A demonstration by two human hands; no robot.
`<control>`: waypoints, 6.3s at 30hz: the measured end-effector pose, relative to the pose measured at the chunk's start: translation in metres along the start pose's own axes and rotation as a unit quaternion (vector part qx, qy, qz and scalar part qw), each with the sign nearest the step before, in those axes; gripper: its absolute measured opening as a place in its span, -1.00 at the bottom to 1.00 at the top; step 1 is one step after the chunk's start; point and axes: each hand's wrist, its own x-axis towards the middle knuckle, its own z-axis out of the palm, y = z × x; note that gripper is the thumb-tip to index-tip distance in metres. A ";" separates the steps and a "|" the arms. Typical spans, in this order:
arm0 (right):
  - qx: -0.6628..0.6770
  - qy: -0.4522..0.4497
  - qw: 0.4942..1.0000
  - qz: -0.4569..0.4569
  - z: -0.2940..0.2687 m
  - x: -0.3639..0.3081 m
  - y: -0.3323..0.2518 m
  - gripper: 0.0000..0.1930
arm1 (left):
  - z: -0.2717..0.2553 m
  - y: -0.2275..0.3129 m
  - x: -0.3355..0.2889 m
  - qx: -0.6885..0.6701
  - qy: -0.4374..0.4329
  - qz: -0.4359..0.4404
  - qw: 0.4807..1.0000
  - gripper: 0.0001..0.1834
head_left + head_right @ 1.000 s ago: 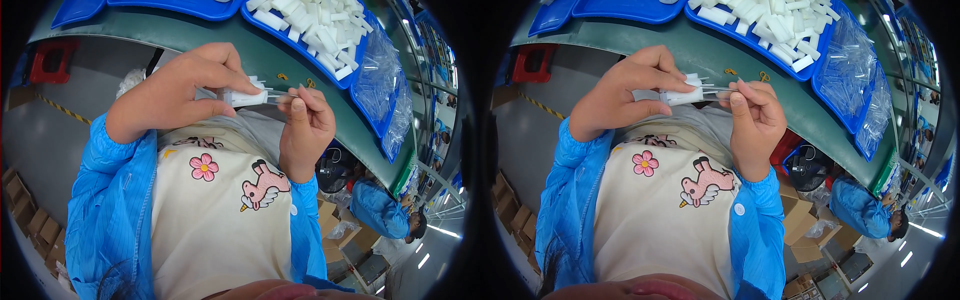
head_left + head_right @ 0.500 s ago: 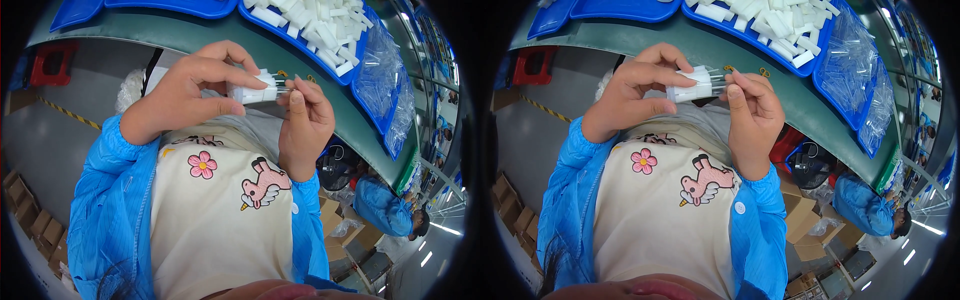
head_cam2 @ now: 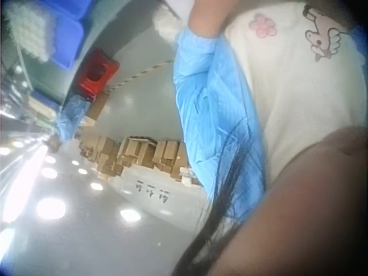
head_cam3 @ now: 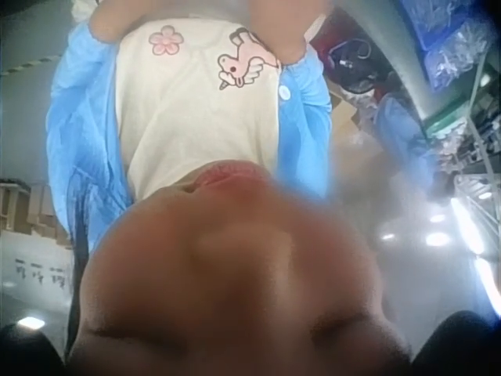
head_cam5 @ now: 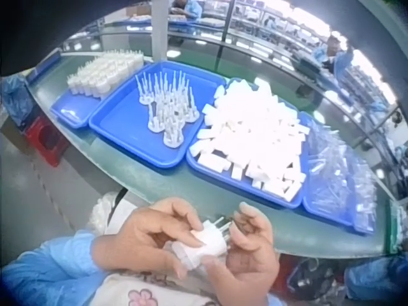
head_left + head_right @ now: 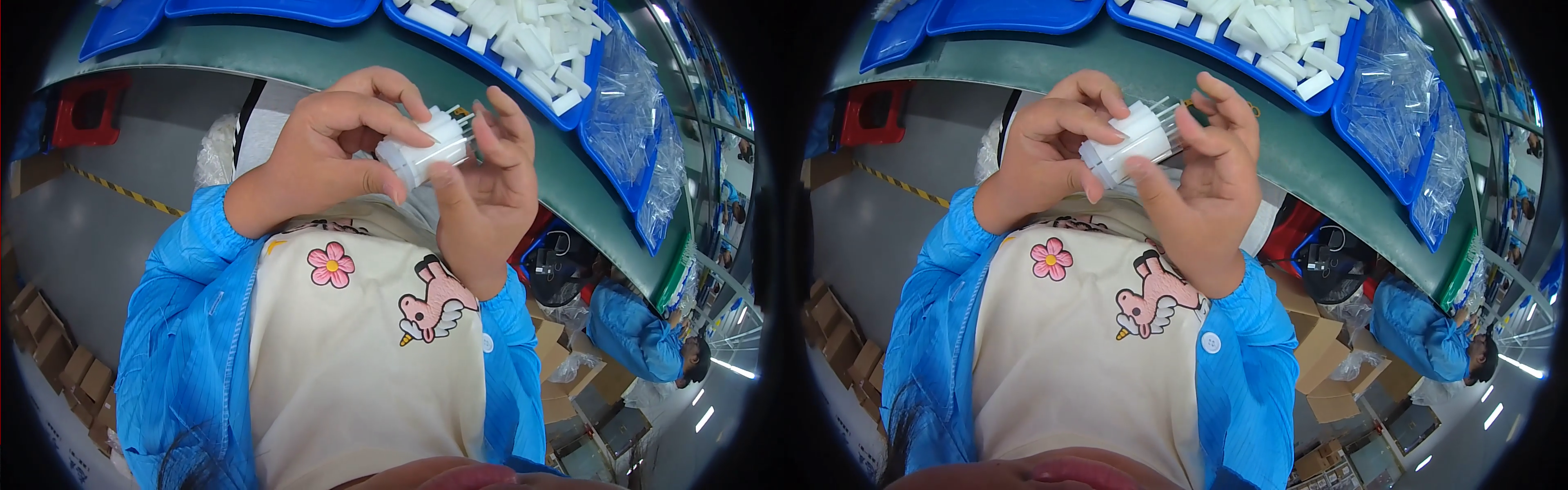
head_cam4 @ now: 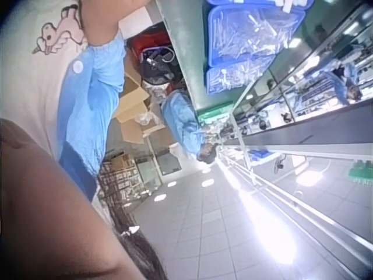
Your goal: Assembling white plastic components by inserting small rectangular parts into a circular base and securing them with a yellow band.
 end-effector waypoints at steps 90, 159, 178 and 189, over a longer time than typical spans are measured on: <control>0.052 -0.090 0.993 0.060 -0.045 0.014 -0.008 -0.73 | -0.013 0.034 0.005 0.042 -0.018 -0.162 0.986 -0.61; 0.020 -0.007 0.996 0.092 -0.070 0.023 -0.023 -0.78 | -0.003 0.004 0.004 -0.082 0.018 -0.123 0.989 -0.64; -0.018 0.027 0.999 0.012 -0.031 -0.005 -0.007 -0.73 | -0.003 0.035 0.004 0.078 -0.031 -0.137 0.987 -0.59; 0.023 -0.071 0.995 0.064 -0.043 0.007 -0.004 -0.77 | -0.012 0.028 -0.003 0.029 -0.045 -0.128 0.990 -0.66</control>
